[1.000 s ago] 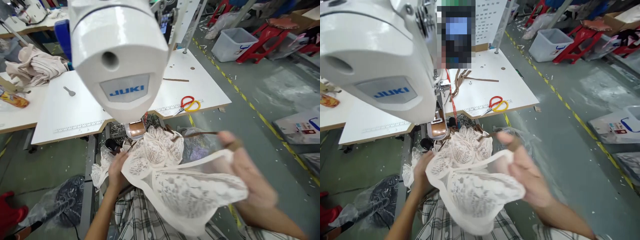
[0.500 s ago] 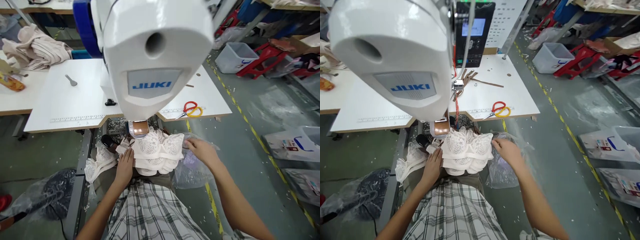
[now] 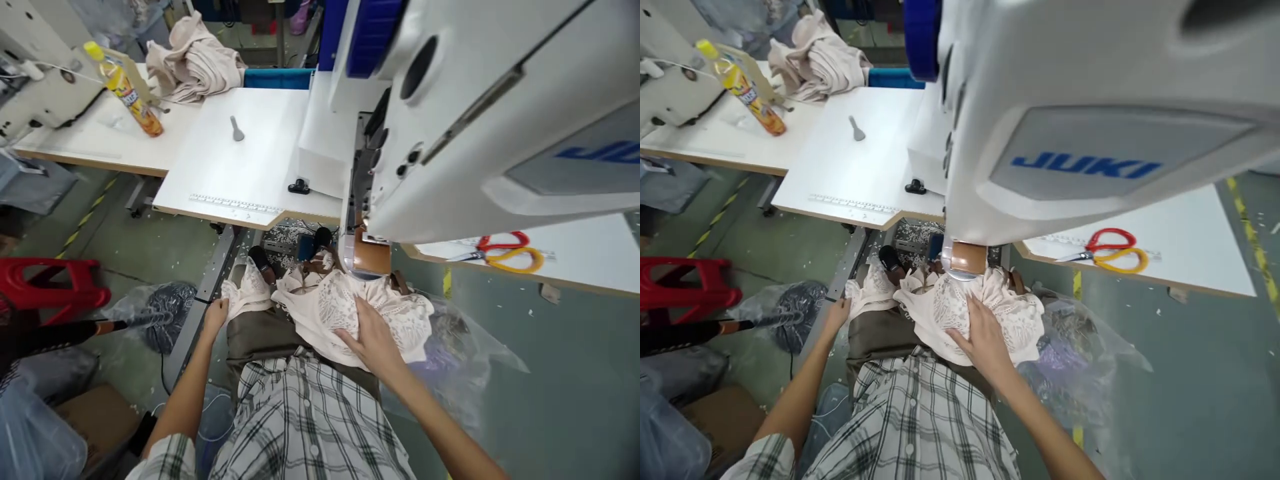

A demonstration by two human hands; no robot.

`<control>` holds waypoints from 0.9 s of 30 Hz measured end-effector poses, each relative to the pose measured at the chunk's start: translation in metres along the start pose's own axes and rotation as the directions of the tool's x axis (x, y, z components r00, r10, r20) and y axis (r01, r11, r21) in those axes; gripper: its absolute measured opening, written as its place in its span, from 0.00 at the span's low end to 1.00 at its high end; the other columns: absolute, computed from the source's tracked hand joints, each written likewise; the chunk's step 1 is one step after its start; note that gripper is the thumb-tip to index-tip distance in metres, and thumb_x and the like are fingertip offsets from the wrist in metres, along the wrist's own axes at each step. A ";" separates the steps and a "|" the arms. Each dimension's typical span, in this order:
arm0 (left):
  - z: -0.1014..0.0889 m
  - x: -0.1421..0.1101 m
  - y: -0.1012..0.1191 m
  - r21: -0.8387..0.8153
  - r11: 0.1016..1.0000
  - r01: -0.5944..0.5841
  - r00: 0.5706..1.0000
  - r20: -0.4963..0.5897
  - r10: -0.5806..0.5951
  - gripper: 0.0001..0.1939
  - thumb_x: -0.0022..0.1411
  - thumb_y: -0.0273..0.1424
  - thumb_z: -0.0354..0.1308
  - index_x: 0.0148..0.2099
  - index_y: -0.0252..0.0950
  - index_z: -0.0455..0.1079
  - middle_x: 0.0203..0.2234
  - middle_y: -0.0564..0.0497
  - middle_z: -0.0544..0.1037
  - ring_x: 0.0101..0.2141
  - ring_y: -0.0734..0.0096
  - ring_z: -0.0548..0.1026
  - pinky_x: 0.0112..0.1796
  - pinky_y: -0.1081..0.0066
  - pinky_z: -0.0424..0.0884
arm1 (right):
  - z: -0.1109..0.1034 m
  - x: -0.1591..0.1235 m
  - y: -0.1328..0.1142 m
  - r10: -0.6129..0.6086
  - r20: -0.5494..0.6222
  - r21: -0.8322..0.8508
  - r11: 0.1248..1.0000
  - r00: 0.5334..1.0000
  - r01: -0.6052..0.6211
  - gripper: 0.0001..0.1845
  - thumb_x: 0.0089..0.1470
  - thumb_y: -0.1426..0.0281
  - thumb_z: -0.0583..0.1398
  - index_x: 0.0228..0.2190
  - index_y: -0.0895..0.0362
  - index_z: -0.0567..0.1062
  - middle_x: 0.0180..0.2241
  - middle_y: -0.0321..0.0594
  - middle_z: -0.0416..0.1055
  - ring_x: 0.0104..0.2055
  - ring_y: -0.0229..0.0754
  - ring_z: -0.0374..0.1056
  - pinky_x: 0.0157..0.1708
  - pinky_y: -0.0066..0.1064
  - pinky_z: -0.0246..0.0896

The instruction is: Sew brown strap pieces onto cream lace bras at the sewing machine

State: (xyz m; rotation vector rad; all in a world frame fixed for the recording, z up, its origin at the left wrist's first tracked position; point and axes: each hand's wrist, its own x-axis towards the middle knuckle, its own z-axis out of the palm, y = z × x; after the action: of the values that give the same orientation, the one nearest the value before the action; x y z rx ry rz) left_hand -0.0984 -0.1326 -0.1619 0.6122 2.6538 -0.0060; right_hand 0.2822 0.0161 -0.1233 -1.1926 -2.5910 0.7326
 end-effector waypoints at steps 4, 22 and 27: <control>-0.005 -0.014 -0.008 0.010 0.999 -0.049 0.998 -0.028 0.049 0.17 0.66 0.37 0.57 0.54 0.34 0.67 0.48 0.45 0.73 0.44 0.63 0.75 0.43 0.58 0.74 | -0.022 0.013 -0.025 0.067 -0.150 0.152 0.987 0.986 -0.044 0.36 0.59 0.55 0.57 0.62 0.56 0.54 0.62 0.55 0.56 0.64 0.57 0.53 0.59 0.53 0.56; -0.098 -0.139 0.079 -0.832 0.553 -0.039 0.602 0.422 0.678 0.15 0.63 0.44 0.56 0.38 0.37 0.69 0.29 0.51 0.72 0.32 0.68 0.71 0.33 0.72 0.67 | -0.098 0.050 -0.138 -0.547 0.441 0.441 0.823 0.712 0.359 0.17 0.62 0.57 0.53 0.30 0.56 0.66 0.27 0.33 0.67 0.27 0.33 0.59 0.25 0.27 0.45; -0.125 -0.197 0.180 -0.920 0.275 0.279 0.433 0.376 0.819 0.14 0.59 0.42 0.62 0.41 0.38 0.70 0.28 0.53 0.71 0.29 0.73 0.69 0.32 0.75 0.65 | -0.242 0.016 -0.096 -0.398 0.444 0.770 0.628 0.803 -0.114 0.17 0.59 0.57 0.55 0.40 0.59 0.69 0.34 0.39 0.70 0.32 0.34 0.64 0.30 0.23 0.59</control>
State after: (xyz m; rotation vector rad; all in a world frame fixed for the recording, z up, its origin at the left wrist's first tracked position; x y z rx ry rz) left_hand 0.0891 -0.0401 0.0465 0.4961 1.0070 1.0441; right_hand 0.2987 0.0610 0.1328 -0.4769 -2.1955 2.1685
